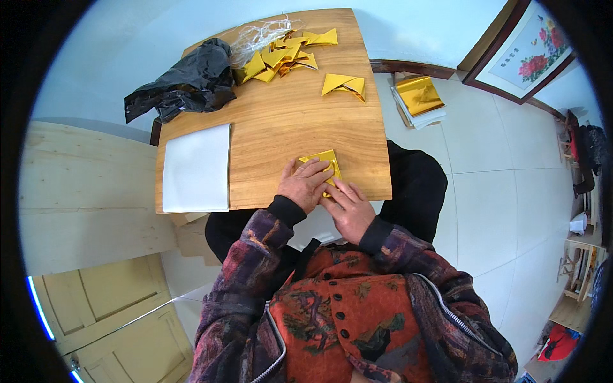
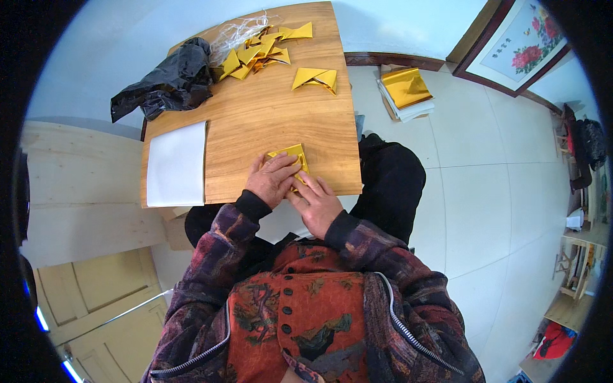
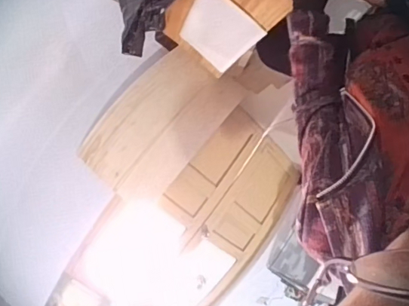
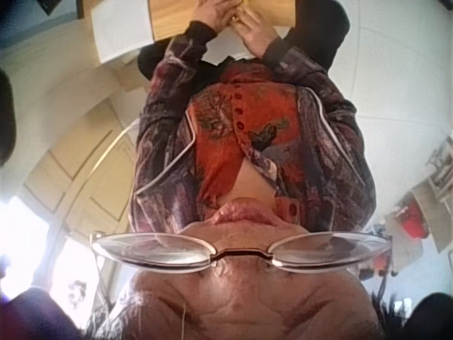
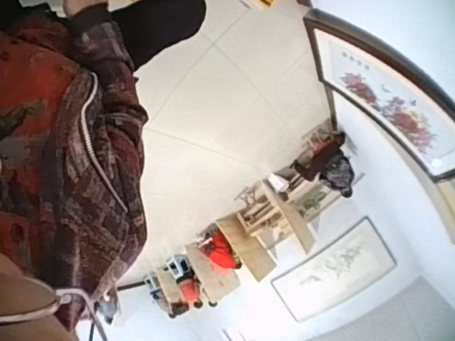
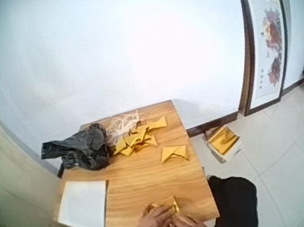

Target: The person folds a gold-colored sheet of paper by hand into a small triangular packet on a low wooden table. They press the creases, fold the sides inward, and place the finished packet among others on the table.

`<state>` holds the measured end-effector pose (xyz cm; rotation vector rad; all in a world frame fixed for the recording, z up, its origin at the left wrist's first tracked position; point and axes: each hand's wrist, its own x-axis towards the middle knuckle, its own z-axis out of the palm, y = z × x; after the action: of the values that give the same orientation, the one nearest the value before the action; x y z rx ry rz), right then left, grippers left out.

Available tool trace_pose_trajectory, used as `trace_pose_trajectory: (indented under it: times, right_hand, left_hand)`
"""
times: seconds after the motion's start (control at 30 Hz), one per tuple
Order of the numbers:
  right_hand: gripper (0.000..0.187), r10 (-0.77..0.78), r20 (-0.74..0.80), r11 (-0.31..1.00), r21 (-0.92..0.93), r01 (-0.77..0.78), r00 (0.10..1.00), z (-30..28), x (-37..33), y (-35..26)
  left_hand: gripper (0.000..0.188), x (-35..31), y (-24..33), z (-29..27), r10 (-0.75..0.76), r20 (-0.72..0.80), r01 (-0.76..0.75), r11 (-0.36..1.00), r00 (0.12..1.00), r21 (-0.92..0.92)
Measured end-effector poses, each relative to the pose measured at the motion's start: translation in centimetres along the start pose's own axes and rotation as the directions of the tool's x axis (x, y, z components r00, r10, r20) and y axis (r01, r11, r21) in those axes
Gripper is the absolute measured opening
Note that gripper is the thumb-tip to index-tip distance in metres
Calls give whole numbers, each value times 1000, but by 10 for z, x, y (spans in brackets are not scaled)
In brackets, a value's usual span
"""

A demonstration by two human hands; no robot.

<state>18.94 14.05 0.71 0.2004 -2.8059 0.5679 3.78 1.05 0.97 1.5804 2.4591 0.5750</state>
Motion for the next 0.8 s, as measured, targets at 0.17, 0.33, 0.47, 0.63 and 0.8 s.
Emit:
trace_pose_trajectory:
  times: [0.17, 0.33, 0.47, 0.63, 0.8]
  right_hand:
    - [27, 443, 19, 778, 488, -395, 896, -31, -14, 12]
    - [25, 519, 528, 57, 763, -643, 672, -31, -3, 20]
    - [22, 485, 623, -94, 735, -672, 614, -24, 8, 25]
    - [19, 465, 693, -116, 664, -738, 551, -25, 19, 31]
    - [19, 492, 691, 105, 557, -824, 530, -31, 29, 31]
  left_hand:
    - [37, -3, 1, 7, -3, -49, 2, 1000, 999, -16]
    - [38, -2, -1, 6, -9, -30, 8, 999, 1000, -35]
    - [39, -3, -1, 7, -10, -38, 8, 999, 999, -52]
    - [38, -3, -2, 8, -6, -48, 4, 998, 999, -59]
    - [38, -3, -2, 9, -5, -72, 0, 998, 997, -61]
